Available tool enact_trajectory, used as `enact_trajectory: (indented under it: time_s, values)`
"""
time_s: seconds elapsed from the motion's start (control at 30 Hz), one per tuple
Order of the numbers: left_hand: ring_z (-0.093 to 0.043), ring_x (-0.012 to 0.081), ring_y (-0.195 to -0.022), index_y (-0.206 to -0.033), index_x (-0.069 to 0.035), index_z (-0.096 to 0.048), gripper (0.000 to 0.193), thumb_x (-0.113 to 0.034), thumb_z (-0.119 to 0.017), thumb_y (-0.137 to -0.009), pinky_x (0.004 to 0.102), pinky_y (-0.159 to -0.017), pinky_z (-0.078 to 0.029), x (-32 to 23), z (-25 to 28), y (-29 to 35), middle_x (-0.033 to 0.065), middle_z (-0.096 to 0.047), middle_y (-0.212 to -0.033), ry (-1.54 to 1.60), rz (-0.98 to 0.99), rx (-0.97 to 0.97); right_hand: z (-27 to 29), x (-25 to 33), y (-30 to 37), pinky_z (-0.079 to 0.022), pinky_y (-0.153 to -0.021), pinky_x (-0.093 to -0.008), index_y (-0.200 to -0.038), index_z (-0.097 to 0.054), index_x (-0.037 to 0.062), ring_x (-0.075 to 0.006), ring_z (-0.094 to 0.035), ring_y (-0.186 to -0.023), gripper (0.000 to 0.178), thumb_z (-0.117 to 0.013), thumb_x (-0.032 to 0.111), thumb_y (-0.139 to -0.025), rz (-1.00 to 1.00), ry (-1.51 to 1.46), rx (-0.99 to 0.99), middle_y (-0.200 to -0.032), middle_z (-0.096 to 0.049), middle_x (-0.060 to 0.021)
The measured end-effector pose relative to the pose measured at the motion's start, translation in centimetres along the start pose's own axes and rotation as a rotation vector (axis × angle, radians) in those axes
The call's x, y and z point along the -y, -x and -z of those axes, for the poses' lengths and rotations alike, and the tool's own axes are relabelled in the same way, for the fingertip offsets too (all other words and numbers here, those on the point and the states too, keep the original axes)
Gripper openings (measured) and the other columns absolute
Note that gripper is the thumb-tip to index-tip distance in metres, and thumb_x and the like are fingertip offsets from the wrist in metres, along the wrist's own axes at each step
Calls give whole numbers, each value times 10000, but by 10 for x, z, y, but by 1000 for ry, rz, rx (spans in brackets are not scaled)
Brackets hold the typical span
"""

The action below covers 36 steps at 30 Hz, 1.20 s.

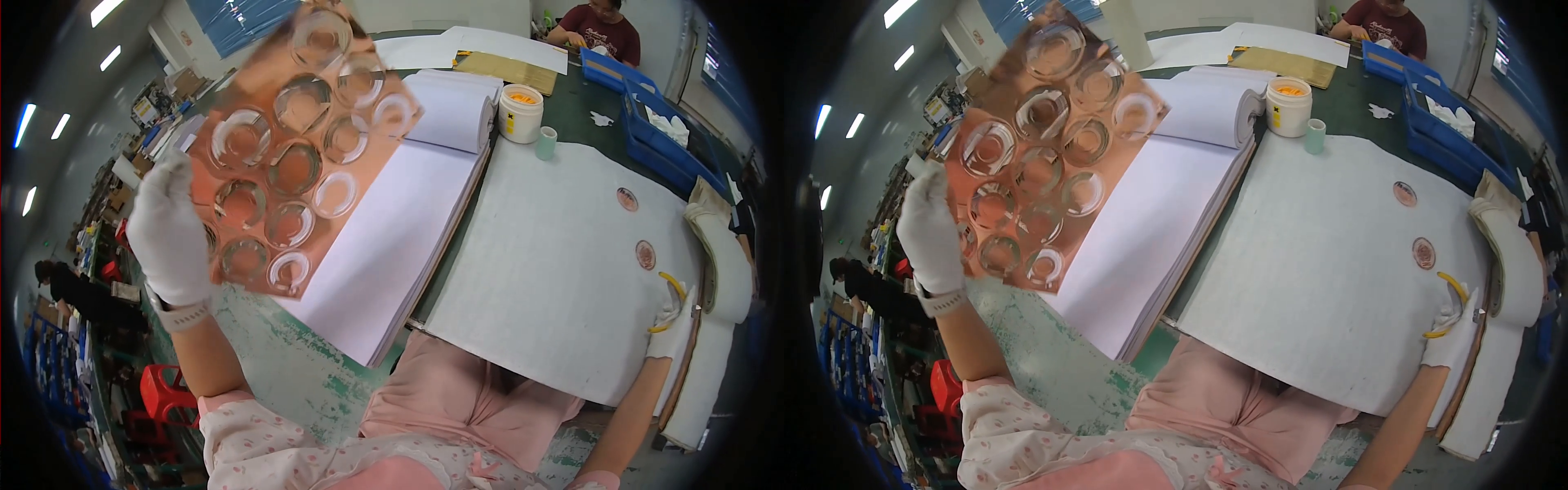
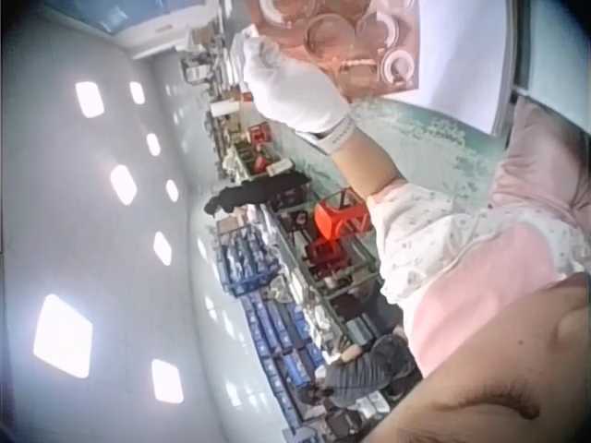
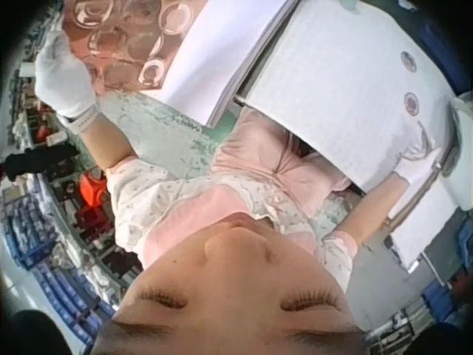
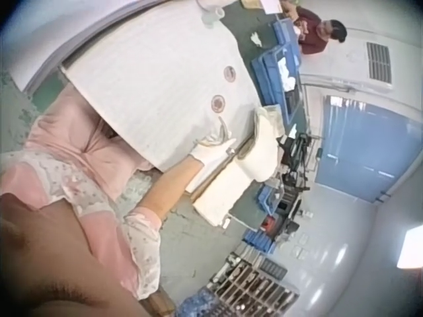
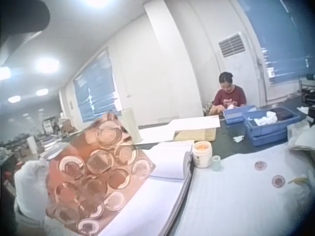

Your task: The person trims and separates circular copper parts from a copper sheet using nippers.

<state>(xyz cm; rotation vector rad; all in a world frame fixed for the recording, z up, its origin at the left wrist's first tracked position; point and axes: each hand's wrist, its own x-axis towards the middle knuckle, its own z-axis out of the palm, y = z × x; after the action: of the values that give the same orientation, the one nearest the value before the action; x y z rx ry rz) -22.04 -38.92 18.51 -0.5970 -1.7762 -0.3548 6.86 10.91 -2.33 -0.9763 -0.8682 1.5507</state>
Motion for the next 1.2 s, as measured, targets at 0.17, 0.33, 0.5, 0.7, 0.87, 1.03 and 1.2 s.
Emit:
enact_trajectory:
  time_s: [0.17, 0.33, 0.5, 0.7, 0.87, 1.03, 1.2]
  values:
    - [-471, 74, -494, -916, -15, -630, 285, -277, -523, -885, 217, -424, -351, 21, -35, -14, -12, -536, -614, 204, 565, 437, 6, -1, -5, -252, -419, -116, -1092, -542, 95, -6, -317, -529, 374, -526, 390, -863, -58, 45, 5, -1022, -585, -54]
    - [-463, 115, -564, -691, 10, -612, 353, -296, -545, -854, 326, -551, -398, 82, -121, 85, 67, -540, -585, 535, 665, 806, 1, -1, 1, -256, -406, -118, -1052, -552, 83, -10, -328, -515, 345, -531, 372, -865, -47, 4, 22, -981, -590, -63]
    - [-532, 213, -618, -788, 30, -629, 345, -297, -534, -844, 321, -638, -413, 85, -158, 146, 138, -597, -662, 462, 793, 1013, -1, 1, 3, -260, -406, -121, -1045, -548, 59, -18, -332, -509, 360, -552, 364, -855, -27, -26, -14, -956, -588, -72]
    - [-564, 283, -656, -809, 12, -638, 404, -357, -482, -865, 349, -654, -421, 57, -154, 127, 190, -599, -704, 348, 628, 1024, 1, 1, 4, -260, -428, -117, -1085, -524, 50, -24, -312, -513, 399, -550, 374, -854, -48, -39, 27, -970, -581, -72]
    - [-586, 337, -729, -785, 1, -642, 423, -364, -450, -877, 369, -675, -439, 60, -158, 136, 210, -601, -736, 177, 664, 1001, -6, 4, 11, -269, -439, -114, -1085, -520, 30, -24, -339, -529, 418, -549, 376, -854, -38, -18, 19, -969, -585, -79]
    - [-596, 338, -740, -750, -4, -645, 415, -362, -469, -867, 372, -693, -449, 31, -133, 111, 206, -603, -722, 63, 651, 999, -1, 8, 11, -329, -488, -129, -1082, -515, 26, -40, -395, -574, 415, -556, 369, -852, -57, 26, 83, -996, -573, -93]
    - [-571, 347, -873, -953, -7, -612, 322, -294, -515, -843, 389, -747, -452, -4, -131, 104, 207, -602, -943, -36, 195, 668, -5, -2, 4, -465, -663, -235, -1092, -481, 15, -159, -533, -824, 379, -542, 313, -866, 13, -103, -68, -1048, -536, -129]
